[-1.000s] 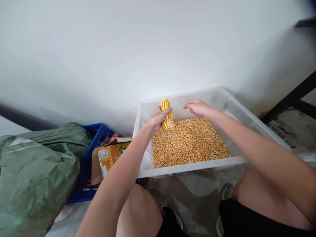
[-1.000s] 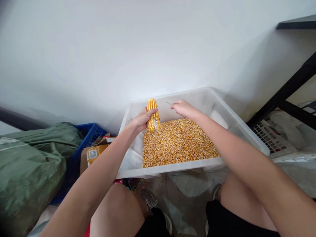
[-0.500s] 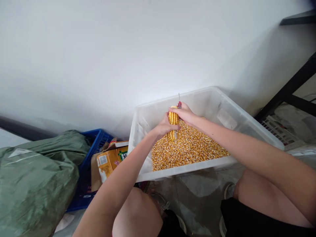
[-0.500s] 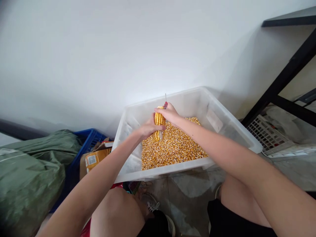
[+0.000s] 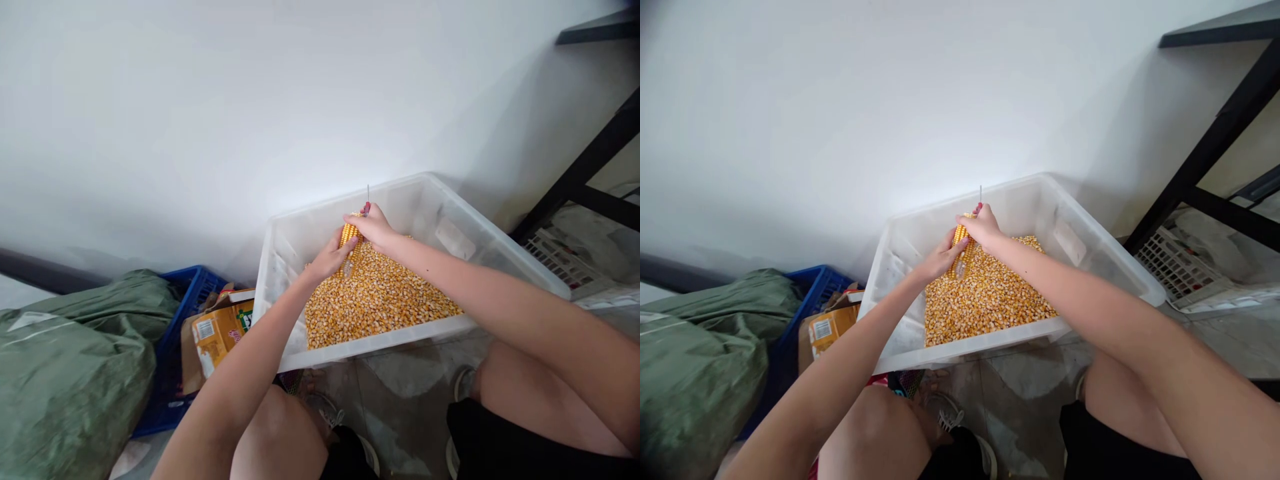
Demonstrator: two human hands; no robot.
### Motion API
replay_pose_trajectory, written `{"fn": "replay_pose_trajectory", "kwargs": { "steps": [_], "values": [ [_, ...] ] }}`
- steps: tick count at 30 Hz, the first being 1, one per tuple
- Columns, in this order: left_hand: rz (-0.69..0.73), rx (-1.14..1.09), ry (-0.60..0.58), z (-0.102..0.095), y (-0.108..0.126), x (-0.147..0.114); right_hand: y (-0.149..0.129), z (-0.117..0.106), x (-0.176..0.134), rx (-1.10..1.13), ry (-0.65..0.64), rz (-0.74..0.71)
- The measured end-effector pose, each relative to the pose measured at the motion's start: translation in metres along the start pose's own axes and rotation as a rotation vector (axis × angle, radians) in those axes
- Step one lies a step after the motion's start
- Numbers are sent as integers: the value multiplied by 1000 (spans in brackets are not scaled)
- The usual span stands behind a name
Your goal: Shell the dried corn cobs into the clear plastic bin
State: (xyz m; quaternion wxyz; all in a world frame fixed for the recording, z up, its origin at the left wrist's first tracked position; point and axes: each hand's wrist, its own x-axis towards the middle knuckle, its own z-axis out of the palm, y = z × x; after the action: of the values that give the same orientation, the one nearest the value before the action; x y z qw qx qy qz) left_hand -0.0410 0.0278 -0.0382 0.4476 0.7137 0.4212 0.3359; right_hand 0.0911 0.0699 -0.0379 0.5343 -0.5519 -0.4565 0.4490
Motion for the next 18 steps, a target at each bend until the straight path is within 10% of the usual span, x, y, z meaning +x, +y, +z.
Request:
{"fn": "replay_pose_trajectory", "kwargs": {
  "steps": [18],
  "values": [
    [73,169,-120,1,0,-6,5,0,1,134,-58,81]
  ]
}}
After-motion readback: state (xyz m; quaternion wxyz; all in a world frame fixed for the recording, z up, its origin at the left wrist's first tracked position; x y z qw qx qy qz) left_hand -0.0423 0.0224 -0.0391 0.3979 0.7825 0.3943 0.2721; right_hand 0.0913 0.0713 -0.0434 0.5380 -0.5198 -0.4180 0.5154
